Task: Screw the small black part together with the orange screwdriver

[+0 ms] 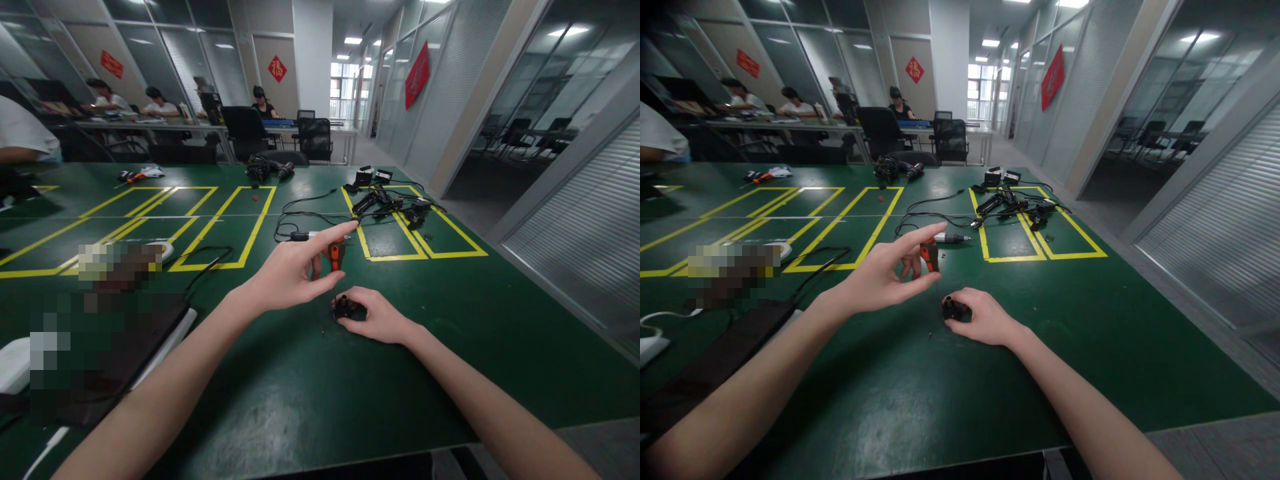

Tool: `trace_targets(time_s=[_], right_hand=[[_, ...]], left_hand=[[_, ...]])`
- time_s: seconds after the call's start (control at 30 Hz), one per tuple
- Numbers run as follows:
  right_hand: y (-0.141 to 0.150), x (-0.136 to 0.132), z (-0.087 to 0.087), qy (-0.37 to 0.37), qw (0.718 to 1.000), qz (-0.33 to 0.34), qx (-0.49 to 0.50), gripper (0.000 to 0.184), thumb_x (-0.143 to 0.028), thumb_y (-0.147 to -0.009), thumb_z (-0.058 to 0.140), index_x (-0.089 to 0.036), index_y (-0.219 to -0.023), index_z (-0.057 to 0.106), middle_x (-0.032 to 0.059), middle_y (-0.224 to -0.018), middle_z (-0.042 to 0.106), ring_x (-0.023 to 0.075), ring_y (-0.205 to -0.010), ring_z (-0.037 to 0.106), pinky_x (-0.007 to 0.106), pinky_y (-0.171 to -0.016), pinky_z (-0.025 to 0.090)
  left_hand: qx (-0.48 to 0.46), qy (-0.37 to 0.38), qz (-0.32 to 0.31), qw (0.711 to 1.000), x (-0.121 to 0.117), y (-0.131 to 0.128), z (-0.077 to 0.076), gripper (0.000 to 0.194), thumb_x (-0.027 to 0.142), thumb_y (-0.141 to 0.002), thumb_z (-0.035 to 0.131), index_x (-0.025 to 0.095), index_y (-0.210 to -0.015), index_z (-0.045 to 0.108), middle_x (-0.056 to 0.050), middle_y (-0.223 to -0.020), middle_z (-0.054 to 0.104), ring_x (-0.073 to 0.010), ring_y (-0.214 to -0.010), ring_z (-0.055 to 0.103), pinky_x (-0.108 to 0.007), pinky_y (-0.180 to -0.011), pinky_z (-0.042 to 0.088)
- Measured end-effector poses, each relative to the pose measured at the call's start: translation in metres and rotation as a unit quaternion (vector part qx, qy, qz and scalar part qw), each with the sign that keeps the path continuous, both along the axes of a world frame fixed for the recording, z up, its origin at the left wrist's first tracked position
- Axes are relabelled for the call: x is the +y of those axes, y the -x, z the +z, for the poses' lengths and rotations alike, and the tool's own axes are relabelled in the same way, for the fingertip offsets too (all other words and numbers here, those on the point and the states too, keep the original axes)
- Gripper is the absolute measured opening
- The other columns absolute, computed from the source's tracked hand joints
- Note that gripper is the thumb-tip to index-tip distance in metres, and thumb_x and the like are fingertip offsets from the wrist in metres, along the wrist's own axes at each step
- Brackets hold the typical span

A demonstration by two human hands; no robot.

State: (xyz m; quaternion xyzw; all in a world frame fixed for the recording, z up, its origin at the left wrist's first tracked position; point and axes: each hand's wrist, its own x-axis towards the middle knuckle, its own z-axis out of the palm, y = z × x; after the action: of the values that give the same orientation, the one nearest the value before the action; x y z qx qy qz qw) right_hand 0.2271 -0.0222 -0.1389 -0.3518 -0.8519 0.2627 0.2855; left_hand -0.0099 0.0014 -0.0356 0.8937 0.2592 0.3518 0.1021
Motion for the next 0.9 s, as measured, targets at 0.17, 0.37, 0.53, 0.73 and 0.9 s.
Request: trace_targets(time_s=[0.17,0.37,0.53,0.73,0.9], right_hand=[[-0.0002,0.0002,0.0000,-0.005,1.000,0.000,0.000,0.025,-0.021,-0.086,0.076,-0.018,-0.110,0.071,0.0081,-0.105,0.076,0.0223,-0.092,0.071,0.034,-0.082,0.055],[-0.0003,0.0001,0.0002,-0.003,1.000,-0.002,-0.006,0.025,-0.022,-0.086,0.075,-0.018,-0.111,0.071,0.0080,-0.105,0.077,0.0228,-0.092,0.071,0.035,-0.083,0.056],[-0.0001,0.0003,0.0007,-0.005,1.000,-0.001,-0.005,0.026,-0.022,-0.086,0.075,-0.018,-0.111,0.071,0.0081,-0.104,0.076,0.0225,-0.091,0.071,0.035,-0.083,0.056],[-0.0001,0.0008,-0.0006,-0.008,1.000,0.000,-0.003,0.025,-0.022,-0.086,0.075,-0.017,-0.110,0.071,0.0091,-0.104,0.076,0.0230,-0.091,0.071,0.036,-0.083,0.056],[0.0001,0.0007,0.0004,-0.008,1.000,-0.002,-0.009,0.025,-0.022,-0.086,0.076,-0.017,-0.109,0.071,0.0089,-0.104,0.076,0.0233,-0.092,0.071,0.036,-0.084,0.056]], left_hand=[[0.002,0.004,-0.002,1.000,-0.0003,-0.0005,-0.0006,0.078,0.026,-0.091,0.069,0.031,-0.161,0.035,0.000,-0.099,0.074,-0.0103,-0.066,0.064,-0.020,-0.060,0.050],[0.000,0.011,-0.003,1.000,0.0006,-0.0002,-0.0017,0.077,0.027,-0.092,0.072,0.033,-0.160,0.036,0.000,-0.101,0.074,-0.0080,-0.061,0.061,-0.019,-0.058,0.048],[-0.005,0.024,-0.020,1.000,-0.0003,-0.0006,-0.0012,0.081,0.022,-0.091,0.068,0.031,-0.162,0.032,-0.001,-0.106,0.076,-0.0110,-0.068,0.066,-0.020,-0.061,0.050],[-0.010,-0.006,0.003,1.000,0.0019,0.0003,-0.0022,0.074,0.032,-0.092,0.073,0.027,-0.159,0.040,0.003,-0.085,0.071,-0.0084,-0.058,0.058,-0.019,-0.057,0.047],[-0.013,-0.002,-0.011,1.000,-0.0006,-0.0007,-0.0018,0.077,0.023,-0.090,0.070,0.028,-0.160,0.038,-0.003,-0.107,0.075,-0.0106,-0.067,0.065,-0.022,-0.063,0.051]])
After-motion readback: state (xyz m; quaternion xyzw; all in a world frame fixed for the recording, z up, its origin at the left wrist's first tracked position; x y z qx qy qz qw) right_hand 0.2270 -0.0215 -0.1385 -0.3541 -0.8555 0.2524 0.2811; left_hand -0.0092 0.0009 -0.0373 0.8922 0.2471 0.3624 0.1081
